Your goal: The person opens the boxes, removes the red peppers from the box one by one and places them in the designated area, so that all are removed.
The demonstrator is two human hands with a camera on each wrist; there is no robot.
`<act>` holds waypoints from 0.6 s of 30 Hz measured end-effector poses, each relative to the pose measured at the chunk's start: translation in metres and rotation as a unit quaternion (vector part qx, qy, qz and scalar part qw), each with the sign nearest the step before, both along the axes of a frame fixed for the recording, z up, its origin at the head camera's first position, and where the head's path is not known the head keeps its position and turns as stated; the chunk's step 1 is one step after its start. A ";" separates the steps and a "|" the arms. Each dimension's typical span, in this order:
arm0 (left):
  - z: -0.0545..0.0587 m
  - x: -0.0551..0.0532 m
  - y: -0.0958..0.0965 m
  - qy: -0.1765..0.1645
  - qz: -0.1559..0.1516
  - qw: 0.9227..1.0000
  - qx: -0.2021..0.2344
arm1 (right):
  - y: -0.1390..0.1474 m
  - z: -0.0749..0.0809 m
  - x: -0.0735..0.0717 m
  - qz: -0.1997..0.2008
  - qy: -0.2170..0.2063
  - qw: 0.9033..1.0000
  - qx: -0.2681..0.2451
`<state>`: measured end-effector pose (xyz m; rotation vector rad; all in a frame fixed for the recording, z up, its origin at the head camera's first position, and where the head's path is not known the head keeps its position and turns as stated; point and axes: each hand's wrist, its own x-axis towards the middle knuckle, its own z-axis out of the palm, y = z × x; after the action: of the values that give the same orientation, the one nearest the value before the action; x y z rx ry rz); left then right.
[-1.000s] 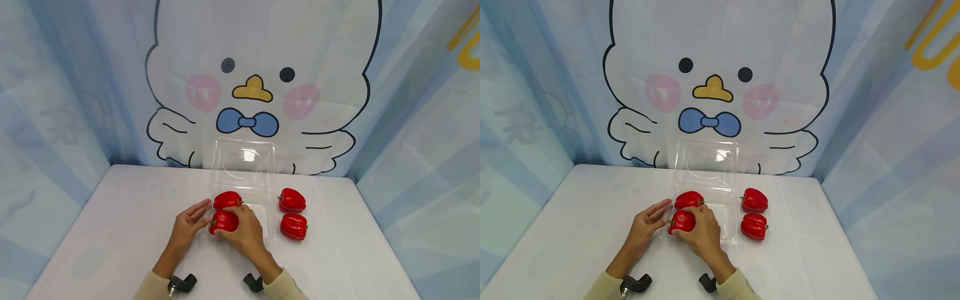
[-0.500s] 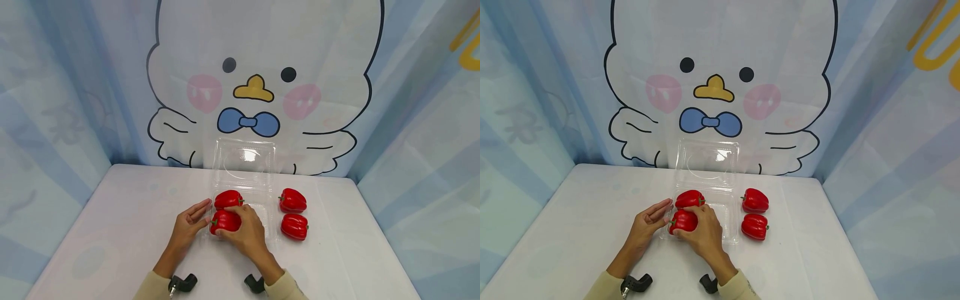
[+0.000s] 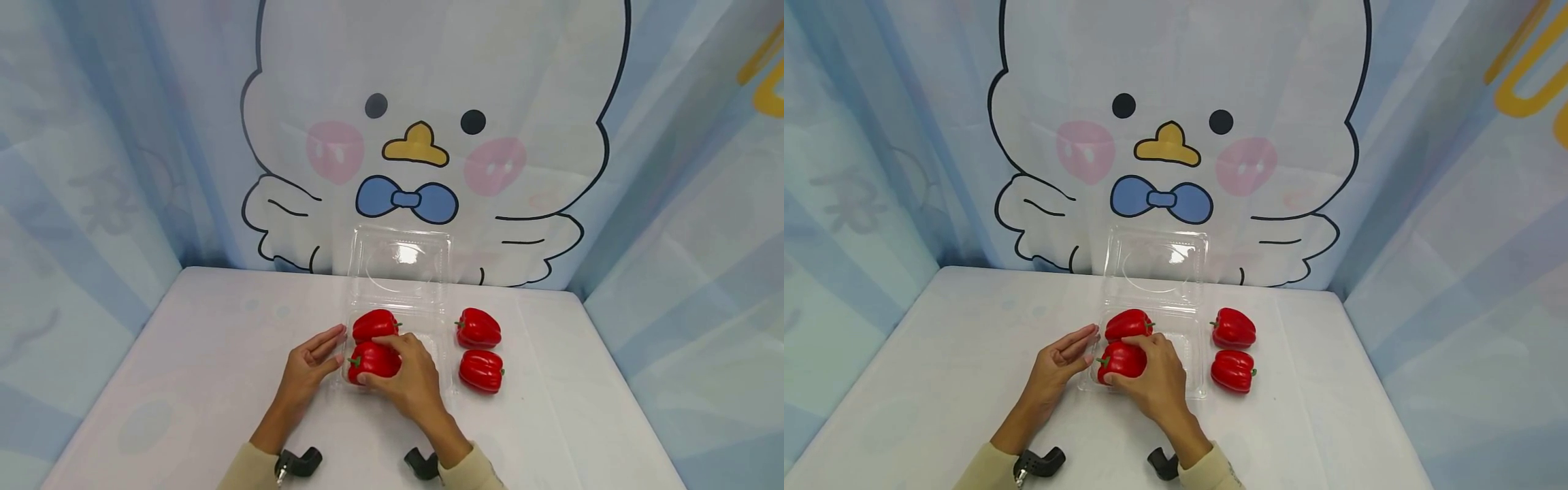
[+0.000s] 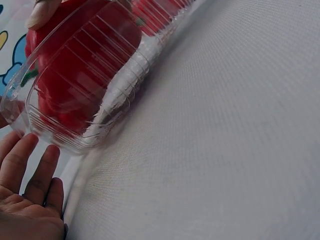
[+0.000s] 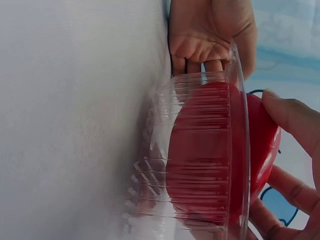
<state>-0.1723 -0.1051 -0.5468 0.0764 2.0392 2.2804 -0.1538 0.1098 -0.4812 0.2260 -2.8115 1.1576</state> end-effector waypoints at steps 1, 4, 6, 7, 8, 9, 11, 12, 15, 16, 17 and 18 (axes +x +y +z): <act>0.000 0.000 0.000 -0.001 0.000 1.000 0.000 | 0.000 0.001 0.000 -0.001 -0.002 1.000 -0.002; 0.000 0.000 0.000 0.000 0.001 1.000 -0.002 | 0.002 0.002 0.001 -0.002 -0.006 1.000 -0.009; 0.000 0.000 0.000 0.001 0.001 1.000 -0.004 | 0.002 0.004 0.001 -0.002 -0.008 1.000 -0.017; 0.000 0.000 0.000 0.002 0.001 1.000 -0.006 | 0.003 0.005 0.001 -0.001 -0.009 1.000 -0.021; 0.000 0.000 0.000 0.003 0.001 1.000 -0.008 | 0.003 0.005 0.002 0.001 -0.008 1.000 -0.026; 0.001 0.000 0.000 0.002 0.002 1.000 -0.007 | 0.003 0.006 0.002 0.003 -0.006 1.000 -0.030; 0.001 0.000 0.000 0.003 0.002 1.000 -0.009 | 0.004 0.008 0.003 0.007 -0.007 0.999 -0.040; 0.001 0.000 0.000 0.003 0.001 1.000 -0.010 | 0.004 0.009 0.003 0.009 -0.007 0.999 -0.045; 0.001 0.000 0.000 0.001 0.001 1.000 -0.006 | 0.004 0.011 0.004 0.013 -0.006 0.999 -0.051; 0.001 0.000 0.000 0.002 0.000 1.000 -0.005 | 0.005 0.012 0.004 0.013 -0.007 0.998 -0.054; 0.001 0.000 0.000 0.002 -0.001 1.000 -0.003 | 0.005 0.013 0.004 0.013 -0.006 0.998 -0.055; 0.002 0.001 0.001 0.003 -0.001 1.000 -0.004 | 0.006 0.014 0.005 0.014 -0.005 0.998 -0.058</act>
<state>-0.1716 -0.1046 -0.5451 0.0844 2.0504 2.2738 -0.1493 0.1154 -0.4670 0.2509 -2.7473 1.3254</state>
